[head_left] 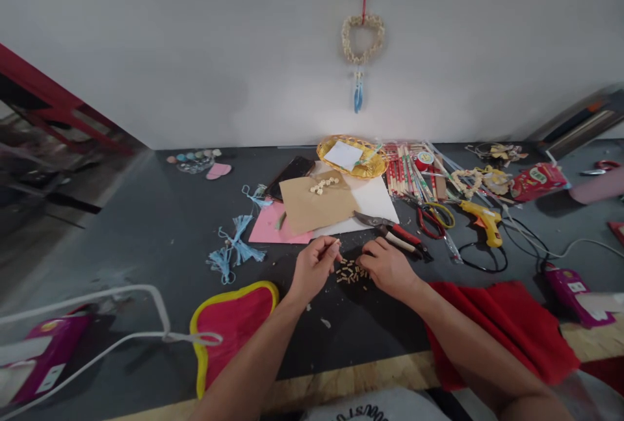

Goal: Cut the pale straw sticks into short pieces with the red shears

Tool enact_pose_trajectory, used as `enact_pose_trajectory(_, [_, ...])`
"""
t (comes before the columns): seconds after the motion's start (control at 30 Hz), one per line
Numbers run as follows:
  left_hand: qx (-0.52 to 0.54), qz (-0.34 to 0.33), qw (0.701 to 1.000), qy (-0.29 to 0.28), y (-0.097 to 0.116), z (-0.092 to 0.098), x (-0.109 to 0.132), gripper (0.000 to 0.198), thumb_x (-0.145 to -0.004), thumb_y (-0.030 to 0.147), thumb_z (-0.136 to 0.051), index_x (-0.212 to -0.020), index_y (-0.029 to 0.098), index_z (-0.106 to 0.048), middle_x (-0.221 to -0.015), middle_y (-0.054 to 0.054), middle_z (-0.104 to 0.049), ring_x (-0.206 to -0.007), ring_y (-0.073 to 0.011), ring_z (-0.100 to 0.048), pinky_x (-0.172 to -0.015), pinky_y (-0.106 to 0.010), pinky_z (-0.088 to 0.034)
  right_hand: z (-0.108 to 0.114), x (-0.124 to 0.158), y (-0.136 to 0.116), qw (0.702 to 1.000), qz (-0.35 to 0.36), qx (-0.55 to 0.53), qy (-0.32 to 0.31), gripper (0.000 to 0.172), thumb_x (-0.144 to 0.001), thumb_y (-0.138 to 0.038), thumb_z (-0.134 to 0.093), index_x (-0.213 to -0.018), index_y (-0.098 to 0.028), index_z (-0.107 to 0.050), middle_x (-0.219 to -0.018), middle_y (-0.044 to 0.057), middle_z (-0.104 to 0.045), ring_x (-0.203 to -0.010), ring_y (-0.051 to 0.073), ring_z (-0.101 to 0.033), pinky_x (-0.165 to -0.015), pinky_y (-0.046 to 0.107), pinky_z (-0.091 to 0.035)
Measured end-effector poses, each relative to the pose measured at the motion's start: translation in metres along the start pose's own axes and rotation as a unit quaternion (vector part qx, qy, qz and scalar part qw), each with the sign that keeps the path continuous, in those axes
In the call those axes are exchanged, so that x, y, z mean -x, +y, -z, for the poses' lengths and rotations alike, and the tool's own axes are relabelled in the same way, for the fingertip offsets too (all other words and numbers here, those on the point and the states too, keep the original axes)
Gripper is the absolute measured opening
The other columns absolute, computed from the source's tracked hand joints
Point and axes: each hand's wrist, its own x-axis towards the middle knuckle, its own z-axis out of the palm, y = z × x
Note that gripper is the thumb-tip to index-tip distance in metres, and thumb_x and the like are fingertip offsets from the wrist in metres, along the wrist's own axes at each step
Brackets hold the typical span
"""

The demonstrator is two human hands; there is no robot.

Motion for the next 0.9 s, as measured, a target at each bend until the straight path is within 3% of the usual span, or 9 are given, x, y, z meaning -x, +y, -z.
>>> enact_pose_trajectory(0.13, [0.000, 0.001, 1.000, 0.003, -0.002, 0.000, 0.000, 0.023, -0.085, 0.038, -0.054, -0.088, 0.016, -0.060, -0.064, 0.002, -0.060, -0.044, -0.0068, -0.046, -0.044, -0.019, -0.036, 0.000, -0.001, -0.001, 1.000, 0.001, -0.011, 0.001, 0.015, -0.086, -0.010, -0.053, -0.086, -0.018, -0.065, -0.090, 0.007, -0.059, -0.086, 0.021, -0.046, -0.076, 0.032, -0.041])
enact_pose_trajectory(0.4, [0.009, 0.006, 1.000, -0.009, -0.009, -0.002, -0.003, 0.024, -0.085, 0.039, -0.054, -0.089, 0.016, -0.058, -0.065, 0.002, -0.061, -0.043, -0.0065, -0.046, -0.043, -0.019, -0.035, -0.006, 0.003, 0.003, 0.990, 0.019, -0.121, 0.070, 0.009, -0.087, -0.012, -0.053, -0.083, -0.018, -0.059, -0.090, 0.007, -0.058, -0.086, 0.020, -0.050, -0.079, 0.034, -0.046])
enact_pose_trajectory(0.53, [0.025, 0.014, 0.999, -0.022, -0.015, -0.003, -0.003, 0.026, -0.087, 0.040, -0.053, -0.097, 0.016, -0.057, -0.065, 0.002, -0.062, -0.043, -0.0070, -0.046, -0.042, -0.019, -0.035, -0.007, 0.004, 0.005, 0.970, 0.008, -0.206, 0.126, 0.011, -0.085, -0.010, -0.050, -0.086, -0.020, -0.055, -0.091, 0.007, -0.059, -0.086, 0.019, -0.053, -0.077, 0.033, -0.048])
enact_pose_trajectory(0.73, [0.021, 0.013, 0.999, -0.041, -0.018, -0.004, -0.001, 0.027, -0.085, 0.041, -0.055, -0.094, 0.016, -0.063, -0.075, -0.002, -0.065, -0.048, -0.0080, -0.049, -0.043, -0.019, -0.037, -0.010, 0.005, 0.008, 0.956, -0.022, -0.255, 0.145, 0.012, -0.088, -0.011, -0.045, -0.087, -0.021, -0.052, -0.079, 0.004, -0.059, -0.076, 0.017, -0.056, -0.069, 0.031, -0.050])
enact_pose_trajectory(0.9, [0.008, 0.007, 0.999, -0.038, -0.016, -0.004, 0.000, 0.030, -0.084, 0.040, -0.056, -0.099, 0.016, -0.065, -0.076, -0.002, -0.066, -0.048, -0.0078, -0.049, -0.044, -0.020, -0.037, -0.014, 0.004, 0.008, 0.938, -0.067, -0.288, 0.178, 0.014, -0.091, -0.016, -0.046, -0.098, -0.021, -0.057, -0.092, 0.008, -0.064, -0.089, 0.019, -0.061, -0.080, 0.034, -0.052])
